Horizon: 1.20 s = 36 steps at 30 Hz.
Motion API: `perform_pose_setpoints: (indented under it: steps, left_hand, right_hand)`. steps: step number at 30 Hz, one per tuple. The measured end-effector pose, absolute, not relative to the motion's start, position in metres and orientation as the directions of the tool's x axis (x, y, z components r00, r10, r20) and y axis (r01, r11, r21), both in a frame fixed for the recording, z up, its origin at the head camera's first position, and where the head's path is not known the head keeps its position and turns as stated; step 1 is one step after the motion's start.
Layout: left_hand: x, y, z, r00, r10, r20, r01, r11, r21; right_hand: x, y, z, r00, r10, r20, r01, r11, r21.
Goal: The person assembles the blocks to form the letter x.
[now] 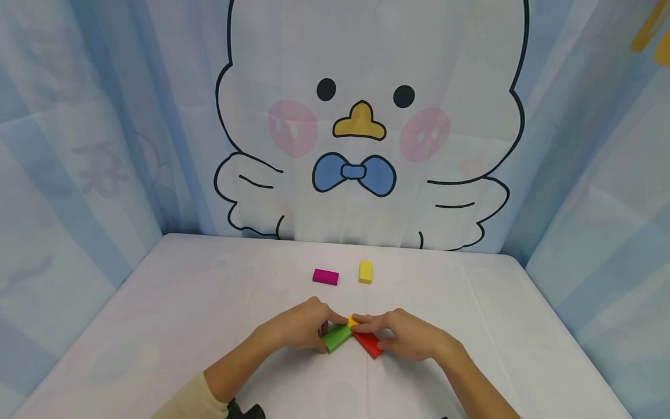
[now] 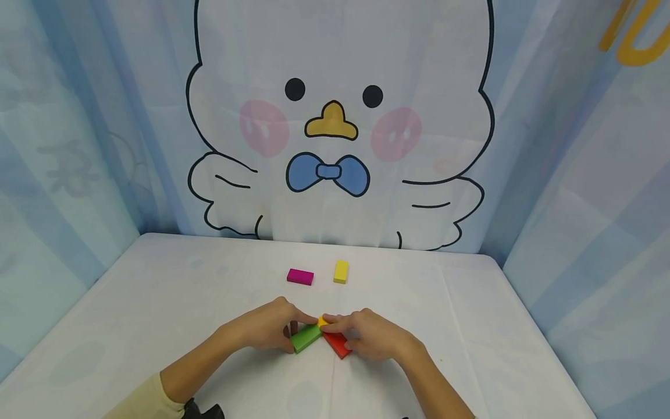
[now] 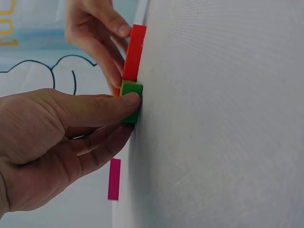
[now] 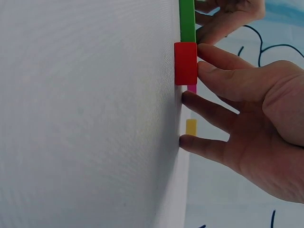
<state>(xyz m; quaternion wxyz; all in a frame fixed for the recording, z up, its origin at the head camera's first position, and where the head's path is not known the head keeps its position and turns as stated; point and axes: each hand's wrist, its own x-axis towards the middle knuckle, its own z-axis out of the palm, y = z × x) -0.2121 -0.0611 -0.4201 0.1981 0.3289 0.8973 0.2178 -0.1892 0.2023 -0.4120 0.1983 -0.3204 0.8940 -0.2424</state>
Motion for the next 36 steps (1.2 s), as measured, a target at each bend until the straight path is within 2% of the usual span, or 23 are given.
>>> perform_pose_setpoints:
  steps: [23, 36]
  left_hand:
    - [-0.212, -0.064, -0.421, -0.691, 0.696, -0.195, 0.516, 0.664, 0.541]
    - [-0.209, -0.068, -0.410, -0.689, 0.676, -0.262, 0.470, 0.692, 0.548]
  right_hand:
    - [-0.189, 0.201, -0.410, -0.721, -0.656, -0.225, -0.442, 0.685, -0.579]
    - [-0.189, 0.201, -0.409, -0.715, -0.662, -0.224, -0.440, 0.676, -0.591]
